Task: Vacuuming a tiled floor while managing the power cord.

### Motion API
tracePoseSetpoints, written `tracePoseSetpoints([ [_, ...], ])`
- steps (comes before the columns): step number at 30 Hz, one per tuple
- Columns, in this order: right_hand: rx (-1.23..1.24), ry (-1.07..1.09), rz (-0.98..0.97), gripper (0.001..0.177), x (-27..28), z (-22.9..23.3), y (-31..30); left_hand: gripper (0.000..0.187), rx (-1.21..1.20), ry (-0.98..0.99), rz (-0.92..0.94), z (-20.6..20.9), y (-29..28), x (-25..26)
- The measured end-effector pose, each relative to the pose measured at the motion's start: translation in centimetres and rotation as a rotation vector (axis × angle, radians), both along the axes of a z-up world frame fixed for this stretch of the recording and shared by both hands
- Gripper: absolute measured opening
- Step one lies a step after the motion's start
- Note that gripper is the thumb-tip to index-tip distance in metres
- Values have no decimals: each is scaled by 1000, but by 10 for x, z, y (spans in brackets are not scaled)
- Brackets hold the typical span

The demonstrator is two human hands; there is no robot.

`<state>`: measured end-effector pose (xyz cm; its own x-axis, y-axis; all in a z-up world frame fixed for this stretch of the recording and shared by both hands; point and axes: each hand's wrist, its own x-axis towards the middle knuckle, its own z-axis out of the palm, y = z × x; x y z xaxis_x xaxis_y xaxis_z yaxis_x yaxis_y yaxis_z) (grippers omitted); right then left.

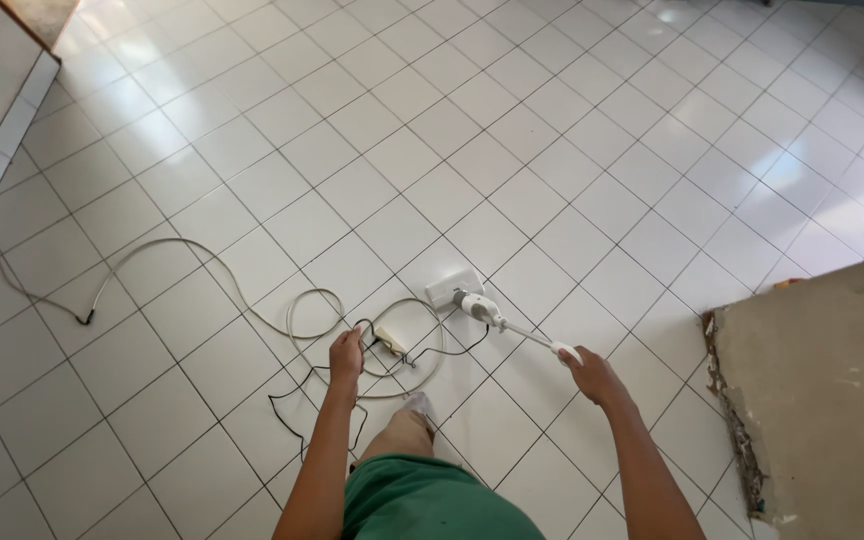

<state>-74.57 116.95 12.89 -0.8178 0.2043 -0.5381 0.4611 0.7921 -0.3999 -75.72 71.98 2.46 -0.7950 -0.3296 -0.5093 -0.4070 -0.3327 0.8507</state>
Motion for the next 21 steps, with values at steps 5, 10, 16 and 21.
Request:
tracePoseSetpoints([
  [5,52,-3,64,65,-72,5,-6,39,-41,-54,27,19,-14,-55],
  [10,96,-13,126,67,-140,17,-15,38,31,-60,85,30,-37,-100],
  [16,87,20,235,65,-228,27,-31,39,17,-51,185,13,-50,-129],
  [21,70,-11,349,61,-318,27,-47,37,-4,-153,313,9,-45,-148],
])
